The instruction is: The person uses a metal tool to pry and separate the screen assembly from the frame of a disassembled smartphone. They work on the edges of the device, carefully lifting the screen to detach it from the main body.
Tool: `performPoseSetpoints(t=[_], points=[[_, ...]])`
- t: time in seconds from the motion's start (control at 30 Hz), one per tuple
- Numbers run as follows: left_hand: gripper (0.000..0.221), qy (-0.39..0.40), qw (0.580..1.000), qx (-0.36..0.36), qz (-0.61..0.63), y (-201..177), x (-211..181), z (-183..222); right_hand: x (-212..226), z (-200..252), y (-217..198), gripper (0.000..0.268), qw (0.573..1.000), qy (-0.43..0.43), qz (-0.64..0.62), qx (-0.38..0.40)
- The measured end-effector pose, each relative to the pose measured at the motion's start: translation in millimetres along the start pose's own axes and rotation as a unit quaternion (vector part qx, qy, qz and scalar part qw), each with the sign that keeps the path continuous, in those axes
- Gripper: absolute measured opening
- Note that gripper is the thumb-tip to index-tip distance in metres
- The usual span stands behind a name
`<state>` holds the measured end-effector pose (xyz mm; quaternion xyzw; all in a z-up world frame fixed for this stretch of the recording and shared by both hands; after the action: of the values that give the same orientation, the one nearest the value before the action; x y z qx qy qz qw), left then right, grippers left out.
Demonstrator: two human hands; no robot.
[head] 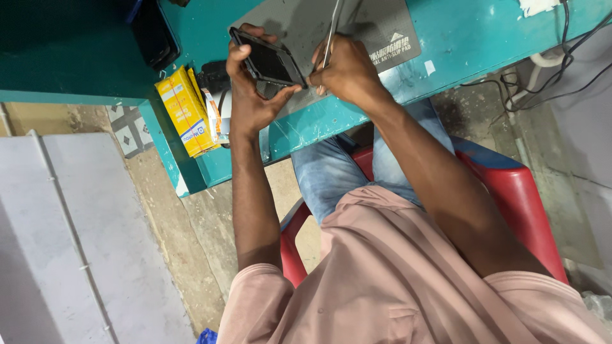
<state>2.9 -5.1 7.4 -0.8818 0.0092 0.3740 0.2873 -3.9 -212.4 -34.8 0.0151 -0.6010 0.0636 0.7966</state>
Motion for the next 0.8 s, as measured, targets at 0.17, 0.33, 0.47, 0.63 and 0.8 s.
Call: performPoseSetpoints(t=[0.17, 0.33, 0.47, 0.63, 0.8], points=[[0.119, -0.008, 1.0, -0.001, -0.011, 1, -2, 1, 1, -3, -4, 0.031, 0.999, 0.023, -0.021, 0.023], [0.119, -0.007, 1.0, -0.004, -0.002, 2, 0, 0, -1, -8, -6, 0.032, 0.993, 0.046, -0.089, 0.066], [0.117, -0.01, 1.0, -0.004, 0.0, 1, 2, 3, -6, -5, -6, 0.035, 0.98, 0.014, -0.181, 0.083], [0.122, -0.002, 0.999, -0.026, -0.038, 3, 0, 17, -13, 7, -15, 0.042, 0.958, -0.007, -0.284, 0.036], [0.136, -0.004, 0.996, -0.081, -0.034, 15, -7, 34, -15, 28, -18, 0.04, 0.961, 0.008, -0.273, 0.05]])
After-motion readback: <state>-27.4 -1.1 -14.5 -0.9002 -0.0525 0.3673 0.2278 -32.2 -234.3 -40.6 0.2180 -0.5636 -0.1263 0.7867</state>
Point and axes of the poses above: each hand's wrist, its own z-axis away from the middle knuckle, its own y-axis out of the palm, x = y × z, the point moved 1 cm from there along -z, towards the middle knuckle, and after that the axes turned 6 degrees about y, right-handed, at the moved point
